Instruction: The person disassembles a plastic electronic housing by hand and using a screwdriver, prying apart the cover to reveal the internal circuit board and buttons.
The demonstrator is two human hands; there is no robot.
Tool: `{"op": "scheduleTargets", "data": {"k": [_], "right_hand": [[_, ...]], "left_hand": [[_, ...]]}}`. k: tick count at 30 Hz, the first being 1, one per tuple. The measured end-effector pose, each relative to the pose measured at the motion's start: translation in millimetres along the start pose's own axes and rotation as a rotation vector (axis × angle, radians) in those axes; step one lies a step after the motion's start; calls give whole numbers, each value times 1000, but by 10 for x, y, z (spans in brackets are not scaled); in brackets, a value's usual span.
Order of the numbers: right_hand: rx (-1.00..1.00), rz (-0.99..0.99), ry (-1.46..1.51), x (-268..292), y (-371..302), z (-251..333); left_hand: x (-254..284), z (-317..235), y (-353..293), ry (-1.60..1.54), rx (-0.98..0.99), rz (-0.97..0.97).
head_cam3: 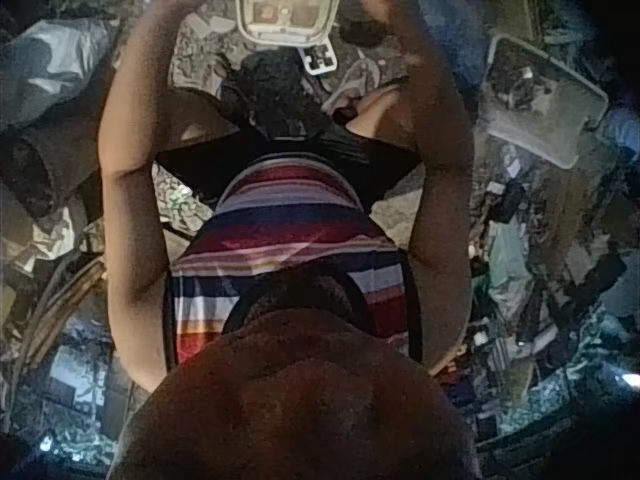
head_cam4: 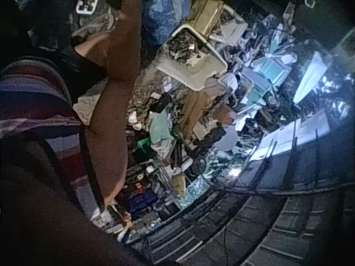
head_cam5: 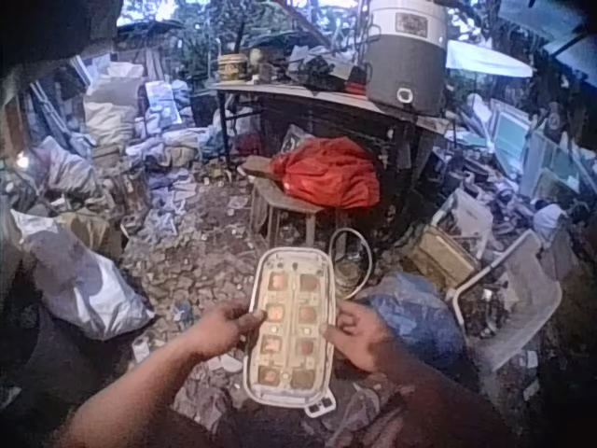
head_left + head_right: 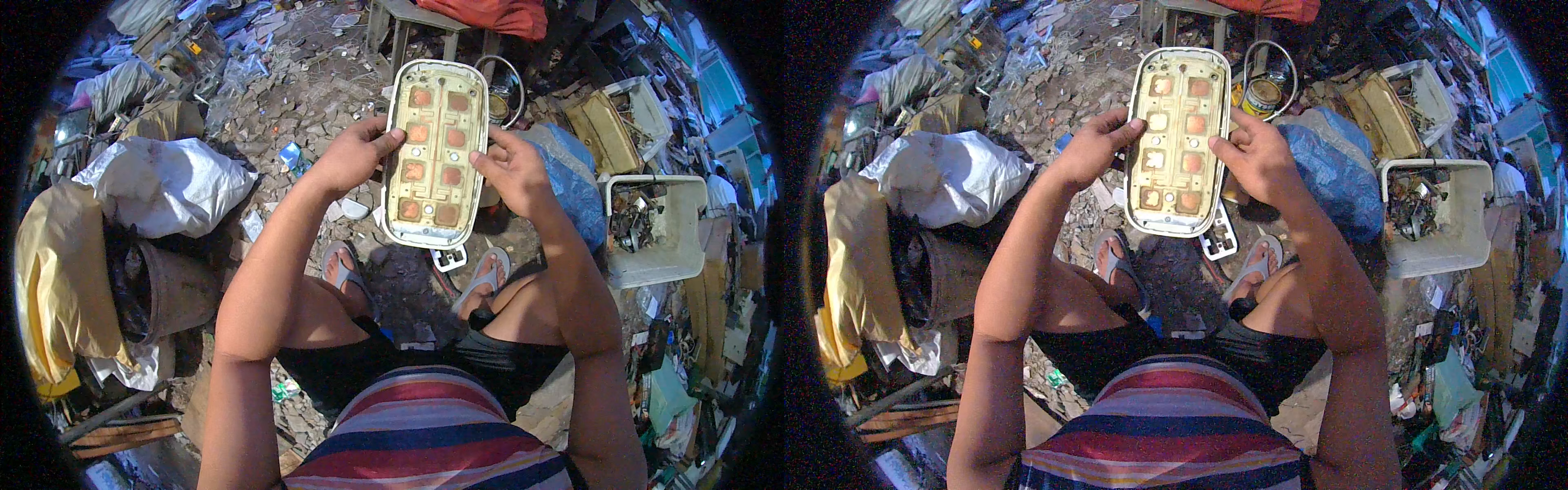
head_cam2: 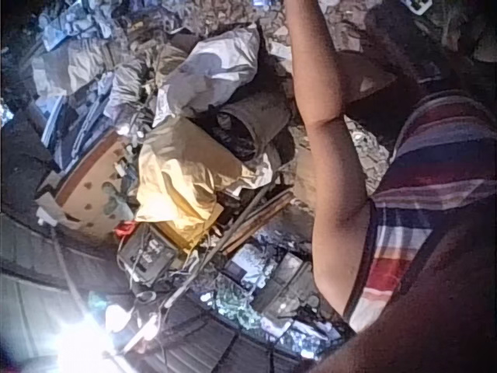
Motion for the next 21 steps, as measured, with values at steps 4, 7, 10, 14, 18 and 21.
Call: {"op": "scheduleTargets", "data": {"k": [4,7,10,14,18,21], "right_hand": [[0,-95,-79,228,17,-33],[14,-191,-6,484,-10,-41],[48,-158,-20,420,-46,71],[14,-153,-528,464,-81,-66],[-19,92,-710,341,-93,-86],[16,198,-692,354,11,-134]], "left_hand": [[100,497,191,62,77,-102],[136,834,491,231,222,-37],[420,1605,678,496,119,86],[91,2105,1081,41,381,-138],[115,2630,1520,142,492,-73],[106,2828,1723,756,463,-332]]}}
Point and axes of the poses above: each hand's wrist, its own y-axis towards the middle knuckle, its own x-axis out of the back of the hand, z = x × y, the point moved 2 cm from there along y, towards the middle knuckle, and after that the axes turned 12 degrees about -x, right-handed, at the moved point
